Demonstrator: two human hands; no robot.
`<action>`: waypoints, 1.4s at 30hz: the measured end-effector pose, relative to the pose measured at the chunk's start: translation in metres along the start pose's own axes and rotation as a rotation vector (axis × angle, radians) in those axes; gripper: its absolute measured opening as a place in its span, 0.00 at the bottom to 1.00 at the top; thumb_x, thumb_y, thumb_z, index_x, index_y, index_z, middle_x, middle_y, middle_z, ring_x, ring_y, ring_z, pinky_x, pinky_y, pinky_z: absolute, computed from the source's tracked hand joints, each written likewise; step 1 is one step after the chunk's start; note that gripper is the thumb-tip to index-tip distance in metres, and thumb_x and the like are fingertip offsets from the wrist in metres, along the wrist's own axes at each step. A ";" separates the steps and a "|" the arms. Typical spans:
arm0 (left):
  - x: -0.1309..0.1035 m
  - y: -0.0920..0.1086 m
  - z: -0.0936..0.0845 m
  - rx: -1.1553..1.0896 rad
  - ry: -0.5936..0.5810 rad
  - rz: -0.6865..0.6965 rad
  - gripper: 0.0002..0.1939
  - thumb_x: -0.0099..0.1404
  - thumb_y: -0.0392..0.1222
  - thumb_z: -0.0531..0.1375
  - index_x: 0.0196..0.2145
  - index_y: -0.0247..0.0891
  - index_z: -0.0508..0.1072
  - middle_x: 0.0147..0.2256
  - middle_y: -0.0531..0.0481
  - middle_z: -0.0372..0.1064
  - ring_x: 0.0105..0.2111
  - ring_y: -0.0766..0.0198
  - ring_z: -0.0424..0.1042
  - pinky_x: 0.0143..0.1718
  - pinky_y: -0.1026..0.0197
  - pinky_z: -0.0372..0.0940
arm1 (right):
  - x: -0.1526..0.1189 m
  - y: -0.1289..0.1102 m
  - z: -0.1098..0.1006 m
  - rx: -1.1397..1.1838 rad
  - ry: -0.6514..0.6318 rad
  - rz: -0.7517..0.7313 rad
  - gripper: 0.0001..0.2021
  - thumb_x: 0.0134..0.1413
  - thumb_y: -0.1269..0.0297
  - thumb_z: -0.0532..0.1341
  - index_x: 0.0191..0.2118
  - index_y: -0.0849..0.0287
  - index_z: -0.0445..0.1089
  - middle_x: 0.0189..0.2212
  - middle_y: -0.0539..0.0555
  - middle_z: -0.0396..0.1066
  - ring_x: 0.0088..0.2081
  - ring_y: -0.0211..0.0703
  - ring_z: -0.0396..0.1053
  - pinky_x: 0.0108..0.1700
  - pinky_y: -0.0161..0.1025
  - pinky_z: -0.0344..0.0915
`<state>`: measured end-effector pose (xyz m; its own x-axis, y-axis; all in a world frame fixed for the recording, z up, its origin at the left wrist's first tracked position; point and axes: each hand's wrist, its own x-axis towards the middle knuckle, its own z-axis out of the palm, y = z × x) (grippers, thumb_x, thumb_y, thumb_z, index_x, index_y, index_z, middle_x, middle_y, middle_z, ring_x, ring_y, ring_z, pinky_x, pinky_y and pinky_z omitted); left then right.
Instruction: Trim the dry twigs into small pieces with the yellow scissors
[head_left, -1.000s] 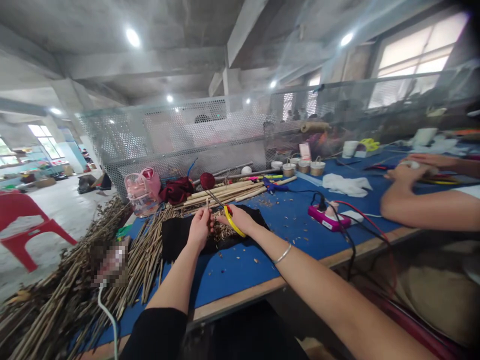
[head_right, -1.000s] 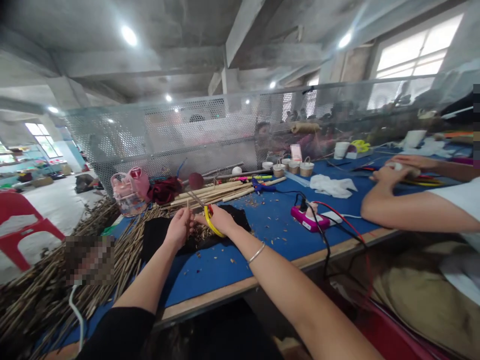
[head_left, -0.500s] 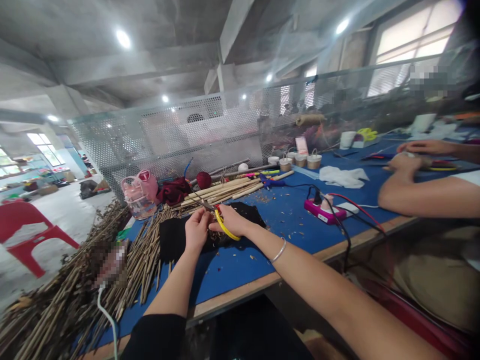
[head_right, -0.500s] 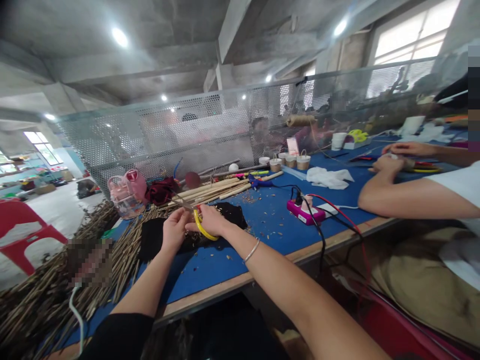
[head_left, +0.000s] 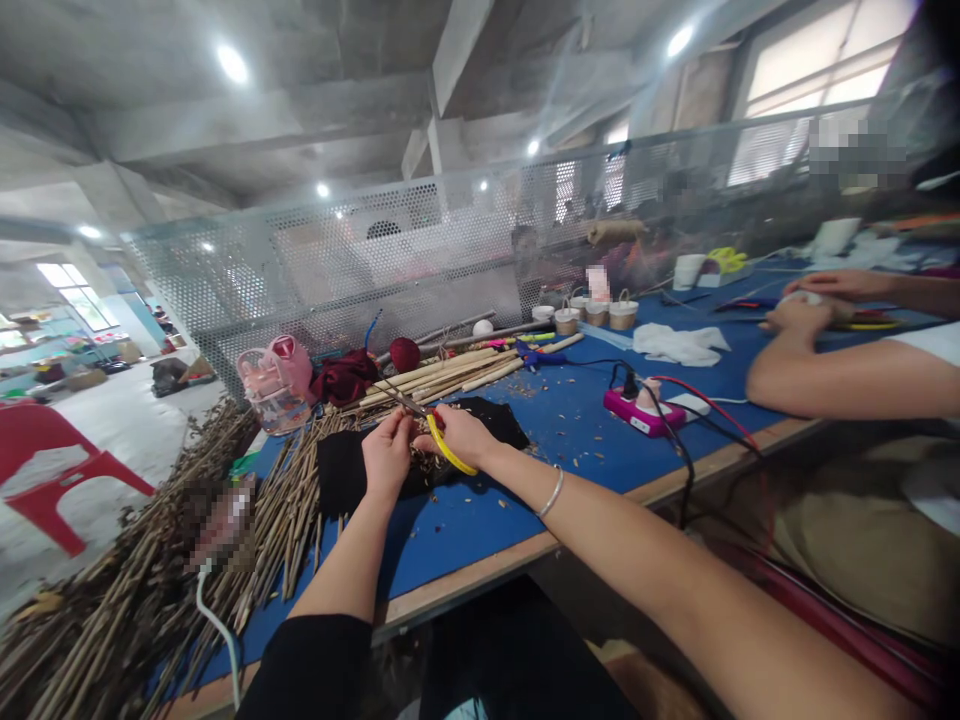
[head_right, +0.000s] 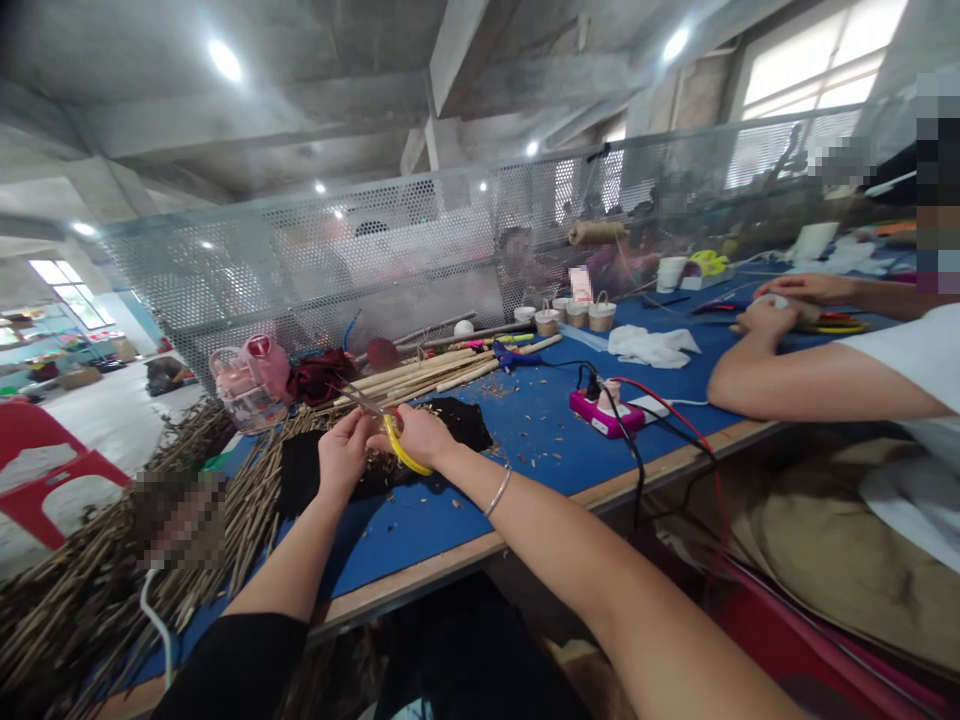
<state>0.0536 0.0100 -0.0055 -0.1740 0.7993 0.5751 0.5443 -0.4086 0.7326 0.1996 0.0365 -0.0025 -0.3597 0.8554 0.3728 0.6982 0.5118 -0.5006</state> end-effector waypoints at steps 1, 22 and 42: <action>0.000 0.000 0.000 0.000 -0.006 -0.001 0.19 0.61 0.46 0.50 0.43 0.35 0.72 0.38 0.47 0.74 0.38 0.62 0.71 0.41 0.65 0.63 | 0.000 0.001 0.001 0.009 -0.003 0.001 0.25 0.42 0.40 0.58 0.36 0.58 0.62 0.29 0.53 0.69 0.28 0.40 0.65 0.27 0.32 0.51; 0.002 -0.001 -0.007 0.196 -0.045 0.110 0.16 0.63 0.41 0.49 0.44 0.37 0.72 0.36 0.47 0.74 0.34 0.65 0.71 0.39 0.66 0.63 | 0.002 0.008 -0.008 -0.034 -0.008 -0.020 0.24 0.42 0.41 0.59 0.35 0.57 0.62 0.28 0.51 0.68 0.26 0.38 0.64 0.25 0.32 0.48; 0.003 -0.003 -0.002 0.076 -0.032 0.058 0.15 0.64 0.44 0.45 0.36 0.36 0.69 0.30 0.48 0.70 0.31 0.63 0.67 0.34 0.64 0.58 | 0.006 0.010 0.002 0.094 -0.015 0.032 0.21 0.47 0.43 0.56 0.29 0.60 0.66 0.24 0.50 0.67 0.25 0.35 0.61 0.25 0.30 0.51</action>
<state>0.0494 0.0124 -0.0057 -0.1143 0.7896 0.6029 0.6138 -0.4211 0.6678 0.2033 0.0468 -0.0066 -0.3481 0.8719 0.3443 0.6487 0.4892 -0.5830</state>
